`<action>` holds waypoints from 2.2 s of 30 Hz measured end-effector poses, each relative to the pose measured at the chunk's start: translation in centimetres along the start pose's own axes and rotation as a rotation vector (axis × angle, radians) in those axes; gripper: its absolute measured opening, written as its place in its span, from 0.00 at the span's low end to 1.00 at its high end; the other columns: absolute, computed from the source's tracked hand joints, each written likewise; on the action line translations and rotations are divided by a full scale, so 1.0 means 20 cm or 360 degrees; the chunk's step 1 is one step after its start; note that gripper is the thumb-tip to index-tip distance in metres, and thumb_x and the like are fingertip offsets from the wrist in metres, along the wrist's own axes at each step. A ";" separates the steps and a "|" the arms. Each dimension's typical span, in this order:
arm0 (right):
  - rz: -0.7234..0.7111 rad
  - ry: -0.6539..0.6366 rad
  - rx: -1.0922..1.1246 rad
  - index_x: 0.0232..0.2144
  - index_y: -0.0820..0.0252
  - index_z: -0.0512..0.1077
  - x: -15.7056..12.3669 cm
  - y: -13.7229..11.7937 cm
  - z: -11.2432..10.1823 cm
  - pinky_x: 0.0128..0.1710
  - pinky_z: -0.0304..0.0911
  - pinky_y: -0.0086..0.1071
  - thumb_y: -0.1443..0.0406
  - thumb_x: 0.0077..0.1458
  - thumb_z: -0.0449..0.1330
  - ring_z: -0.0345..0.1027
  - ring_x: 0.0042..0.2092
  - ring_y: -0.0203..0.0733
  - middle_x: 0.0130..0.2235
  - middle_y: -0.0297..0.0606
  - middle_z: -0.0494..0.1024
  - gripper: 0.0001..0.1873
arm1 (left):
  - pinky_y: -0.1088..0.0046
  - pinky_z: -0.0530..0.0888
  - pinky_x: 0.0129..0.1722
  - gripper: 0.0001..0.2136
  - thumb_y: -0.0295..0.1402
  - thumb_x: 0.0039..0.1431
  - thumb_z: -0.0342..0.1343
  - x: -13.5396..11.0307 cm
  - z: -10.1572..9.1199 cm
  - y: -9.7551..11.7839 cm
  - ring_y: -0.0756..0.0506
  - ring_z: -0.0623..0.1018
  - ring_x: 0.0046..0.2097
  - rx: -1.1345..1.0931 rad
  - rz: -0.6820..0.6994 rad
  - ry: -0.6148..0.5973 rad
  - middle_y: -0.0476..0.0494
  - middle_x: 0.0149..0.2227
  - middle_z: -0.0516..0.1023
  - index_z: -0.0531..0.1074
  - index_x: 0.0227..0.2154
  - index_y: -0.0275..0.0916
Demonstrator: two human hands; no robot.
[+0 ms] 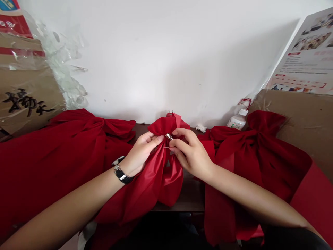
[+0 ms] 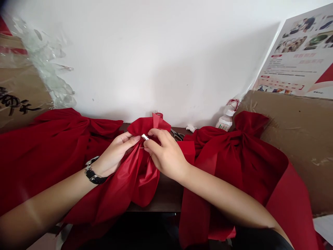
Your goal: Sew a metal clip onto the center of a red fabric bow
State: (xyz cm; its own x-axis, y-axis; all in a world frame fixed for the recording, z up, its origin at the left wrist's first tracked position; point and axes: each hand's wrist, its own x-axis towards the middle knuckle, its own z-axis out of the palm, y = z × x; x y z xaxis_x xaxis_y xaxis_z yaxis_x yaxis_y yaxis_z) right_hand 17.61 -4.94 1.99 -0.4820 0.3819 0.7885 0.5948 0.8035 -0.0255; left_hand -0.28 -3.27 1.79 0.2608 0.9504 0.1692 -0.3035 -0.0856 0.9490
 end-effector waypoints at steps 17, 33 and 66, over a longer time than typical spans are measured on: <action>0.0208 0.0068 0.0690 0.31 0.61 0.68 0.03 0.07 -0.01 0.45 0.65 0.33 0.66 0.61 0.56 0.67 0.43 0.39 0.40 0.41 0.71 0.05 | 0.75 0.74 0.33 0.12 0.37 0.45 0.69 -0.01 -0.02 0.01 0.49 0.77 0.32 0.0174 0.0154 -0.0104 0.50 0.30 0.79 0.76 0.32 0.39; 0.0479 -0.0020 0.1075 0.32 0.61 0.66 0.03 0.08 -0.02 0.41 0.67 0.29 0.61 0.62 0.56 0.69 0.41 0.36 0.39 0.41 0.73 0.10 | 0.74 0.74 0.34 0.11 0.39 0.48 0.67 0.00 -0.04 0.02 0.47 0.78 0.34 0.0292 0.0036 -0.0132 0.46 0.33 0.81 0.78 0.32 0.37; 0.0226 0.0119 0.0311 0.32 0.61 0.60 -0.02 -0.01 0.01 0.23 0.52 0.21 0.72 0.60 0.53 0.52 0.21 0.26 0.20 0.24 0.60 0.06 | 0.70 0.77 0.43 0.08 0.31 0.49 0.66 -0.04 0.03 0.00 0.43 0.81 0.41 0.0434 0.0422 -0.0013 0.41 0.38 0.83 0.78 0.31 0.33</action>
State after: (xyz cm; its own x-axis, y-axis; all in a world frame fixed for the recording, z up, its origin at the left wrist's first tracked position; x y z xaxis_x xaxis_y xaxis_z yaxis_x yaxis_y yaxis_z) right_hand 17.54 -5.25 1.55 -0.3491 0.4682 0.8117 0.5142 0.8199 -0.2518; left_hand 0.05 -4.16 1.72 0.2134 0.8824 0.4194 -0.1067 -0.4057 0.9078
